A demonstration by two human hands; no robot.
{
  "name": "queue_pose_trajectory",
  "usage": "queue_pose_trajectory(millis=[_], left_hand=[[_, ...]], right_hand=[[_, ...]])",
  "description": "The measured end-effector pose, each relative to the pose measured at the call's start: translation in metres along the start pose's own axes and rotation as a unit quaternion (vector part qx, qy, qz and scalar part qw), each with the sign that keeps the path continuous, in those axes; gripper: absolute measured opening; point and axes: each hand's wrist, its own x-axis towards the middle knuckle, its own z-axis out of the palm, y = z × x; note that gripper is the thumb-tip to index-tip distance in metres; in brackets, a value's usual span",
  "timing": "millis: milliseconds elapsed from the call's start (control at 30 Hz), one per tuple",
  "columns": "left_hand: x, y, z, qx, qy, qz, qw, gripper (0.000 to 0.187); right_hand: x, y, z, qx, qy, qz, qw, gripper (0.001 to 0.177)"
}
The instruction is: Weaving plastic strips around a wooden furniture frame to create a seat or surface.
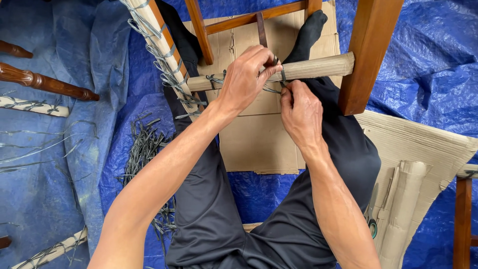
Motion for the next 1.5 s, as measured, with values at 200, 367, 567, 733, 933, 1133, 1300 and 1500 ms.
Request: queue_pose_trajectory(millis=[200, 367, 567, 733, 933, 1133, 1300, 1500], left_hand=[[-0.011, 0.009, 0.011, -0.056, -0.015, -0.083, 0.995, 0.017], [-0.027, 0.009, 0.019, -0.049, -0.011, -0.086, 0.995, 0.015], [-0.039, 0.010, 0.016, -0.023, 0.002, -0.067, 0.997, 0.013], [-0.044, 0.012, 0.017, 0.010, 0.014, -0.060, 0.998, 0.014], [-0.048, 0.010, 0.020, 0.003, 0.000, -0.079, 0.997, 0.015], [-0.044, 0.016, 0.009, 0.010, 0.032, -0.026, 0.999, 0.015], [-0.037, 0.022, 0.003, 0.023, 0.019, 0.018, 0.999, 0.014], [-0.023, 0.021, 0.004, 0.017, 0.030, 0.048, 0.998, 0.013]], right_hand=[[0.006, -0.005, -0.018, -0.014, 0.013, 0.052, 0.998, 0.009], [0.007, -0.009, -0.023, -0.009, 0.014, 0.022, 1.000, 0.010], [0.012, -0.016, -0.022, 0.014, 0.032, -0.073, 0.997, 0.008], [0.009, -0.005, -0.009, 0.094, 0.040, -0.061, 0.993, 0.010], [0.011, 0.005, 0.004, 0.224, 0.042, 0.069, 0.971, 0.013], [0.015, 0.020, 0.022, 0.295, 0.055, 0.131, 0.945, 0.014], [0.019, 0.022, 0.030, 0.216, 0.067, 0.082, 0.971, 0.008], [0.020, -0.013, 0.002, 0.114, 0.033, -0.089, 0.989, 0.023]])
